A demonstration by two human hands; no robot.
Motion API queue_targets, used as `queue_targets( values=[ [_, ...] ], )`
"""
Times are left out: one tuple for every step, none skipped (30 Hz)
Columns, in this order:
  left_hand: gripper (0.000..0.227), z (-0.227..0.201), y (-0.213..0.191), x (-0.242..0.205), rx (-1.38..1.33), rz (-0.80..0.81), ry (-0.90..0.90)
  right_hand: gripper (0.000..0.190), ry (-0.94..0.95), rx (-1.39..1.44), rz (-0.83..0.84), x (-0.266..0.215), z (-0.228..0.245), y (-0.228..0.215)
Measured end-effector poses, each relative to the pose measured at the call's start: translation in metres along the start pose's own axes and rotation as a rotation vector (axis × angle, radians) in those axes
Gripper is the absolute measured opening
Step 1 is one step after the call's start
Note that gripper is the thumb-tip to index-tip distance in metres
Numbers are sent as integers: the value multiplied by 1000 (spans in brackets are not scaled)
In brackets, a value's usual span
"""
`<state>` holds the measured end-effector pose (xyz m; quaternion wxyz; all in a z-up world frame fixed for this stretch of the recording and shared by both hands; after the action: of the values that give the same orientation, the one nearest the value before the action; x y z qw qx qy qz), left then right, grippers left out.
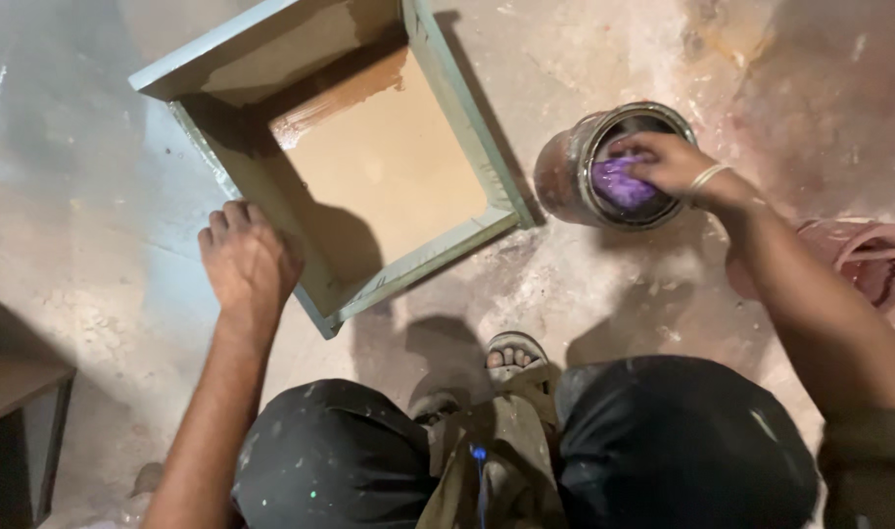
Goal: The person wipes the interior and exterior surfaces of a small wooden cabinet using a purple cloth. They repeatedly dip the cloth into a metal container and wipe various parts of the cabinet, including the inside walls and the front face.
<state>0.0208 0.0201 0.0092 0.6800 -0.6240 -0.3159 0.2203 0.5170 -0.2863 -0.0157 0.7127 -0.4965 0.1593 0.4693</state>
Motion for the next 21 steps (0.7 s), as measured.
queue_targets(
  values=[
    [45,3,0,-1,-7,4,-4,45,-7,3,-17,-13,-1,-18],
    [50,5,-1,-5,-13,11,-9,51,-12,6,-30,-27,-4,-32],
    [56,7,-4,-8,-19,18,-13,48,-37,0,-31,-40,-9,-42],
    [52,9,-3,-6,-40,82,-40,46,-67,-5,-38,-50,-13,-54],
    [47,10,-2,-4,-61,146,-66,44,-98,-10,-44,-60,-19,-63],
    [43,12,-1,-2,-76,211,-100,42,-87,22,-78,-64,-27,-71],
    [48,11,0,3,-101,234,-87,40,-76,53,-111,-69,-34,-77],
    [54,14,-1,3,-115,269,-87,38,-70,83,-123,-70,-41,-76],
    [59,19,-1,4,-129,304,-88,38,19,165,-164,-73,-50,-76],
    [66,26,-3,2,-111,367,-111,38,107,247,-198,-73,-56,-71],
    [73,30,-3,0,-94,430,-135,39,199,326,-231,-74,-58,-66],
    [80,31,-4,0,-79,492,-162,37,133,480,-181,-72,-49,-60],
    [82,33,-5,2,-86,537,-188,36,71,633,-127,-70,-36,-53],
    [85,34,-6,3,-98,587,-216,34,19,784,-69,-70,-17,-44],
    [84,34,-7,5,-109,632,-233,36,16,781,37,-66,5,-29],
    [84,36,-11,4,-112,680,-258,38,13,780,156,-59,33,-5],
    [87,36,-14,2,-106,724,-278,40,12,777,274,-53,63,22],
    [90,34,-17,2,-103,767,-295,41,-204,490,330,-46,97,46],
    [95,32,-17,3,-69,820,-296,41,-424,204,377,-40,131,76],
    [100,32,-16,6,-40,867,-289,43,-378,210,471,-35,157,112],
    [97,35,-15,7,-49,871,-309,45,-331,215,565,-29,181,150]
  ],
)
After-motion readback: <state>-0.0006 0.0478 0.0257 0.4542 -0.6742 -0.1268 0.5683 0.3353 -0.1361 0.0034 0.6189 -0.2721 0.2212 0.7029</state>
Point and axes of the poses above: each hand's wrist, its own x-axis towards the middle knuckle, its own y-axis out of the palm, z = x × y, the point moved 4 cm from there along x, towards the middle knuckle, and after that the axes turned 10 degrees about -z, right-handed, at the moved point
